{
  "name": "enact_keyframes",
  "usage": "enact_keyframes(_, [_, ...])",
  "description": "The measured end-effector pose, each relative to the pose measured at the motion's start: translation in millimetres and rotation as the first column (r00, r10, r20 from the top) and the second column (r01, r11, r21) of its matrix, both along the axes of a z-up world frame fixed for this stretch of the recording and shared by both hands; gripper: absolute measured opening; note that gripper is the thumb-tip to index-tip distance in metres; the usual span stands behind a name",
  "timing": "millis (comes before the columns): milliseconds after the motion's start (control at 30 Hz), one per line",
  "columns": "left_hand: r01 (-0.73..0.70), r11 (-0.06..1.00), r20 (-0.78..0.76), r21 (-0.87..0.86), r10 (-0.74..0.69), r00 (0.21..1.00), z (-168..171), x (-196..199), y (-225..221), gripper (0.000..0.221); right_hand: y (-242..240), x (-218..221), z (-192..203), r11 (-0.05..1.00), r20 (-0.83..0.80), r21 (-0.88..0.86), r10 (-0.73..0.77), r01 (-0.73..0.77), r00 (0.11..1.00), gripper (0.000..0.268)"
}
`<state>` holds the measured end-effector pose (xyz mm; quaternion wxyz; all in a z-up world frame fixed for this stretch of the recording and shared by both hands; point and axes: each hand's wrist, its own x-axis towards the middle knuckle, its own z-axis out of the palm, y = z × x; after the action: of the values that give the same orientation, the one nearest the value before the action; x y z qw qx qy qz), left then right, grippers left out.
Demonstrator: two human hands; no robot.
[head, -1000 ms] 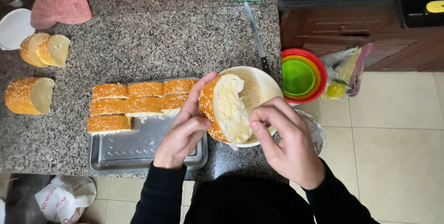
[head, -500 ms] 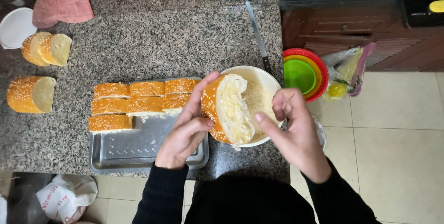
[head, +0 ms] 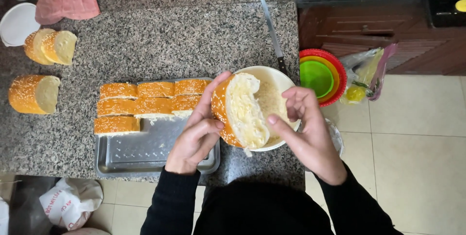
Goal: Applying filling to sliced bread rolls by dipping them into a bowl and then arranging them on a metal tray.
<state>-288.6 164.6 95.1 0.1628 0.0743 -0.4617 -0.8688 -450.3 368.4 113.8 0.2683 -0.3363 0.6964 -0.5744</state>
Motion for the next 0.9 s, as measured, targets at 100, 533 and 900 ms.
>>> enact_keyframes(100, [-0.042, 0.994, -0.001, 0.097, 0.042, 0.999, 3, -2, 2, 0.103, 4, 13, -2, 1.000, -0.091, 0.002, -0.013, 0.013, 0.996, 0.042])
enact_keyframes(533, [-0.218, 0.899, 0.015, 0.379, 0.229, 0.973, -11, -11, 3, 0.094, -11, 45, -26, 0.969, -0.822, -0.237, -0.240, 0.073, 0.516, 0.039])
enact_keyframes(900, [-0.236, 0.952, 0.041, 0.194, 0.232, 0.972, 0, -9, 12, 0.096, -13, 38, 8, 0.993, -0.446, -0.061, -0.122, 0.105, 0.887, 0.008])
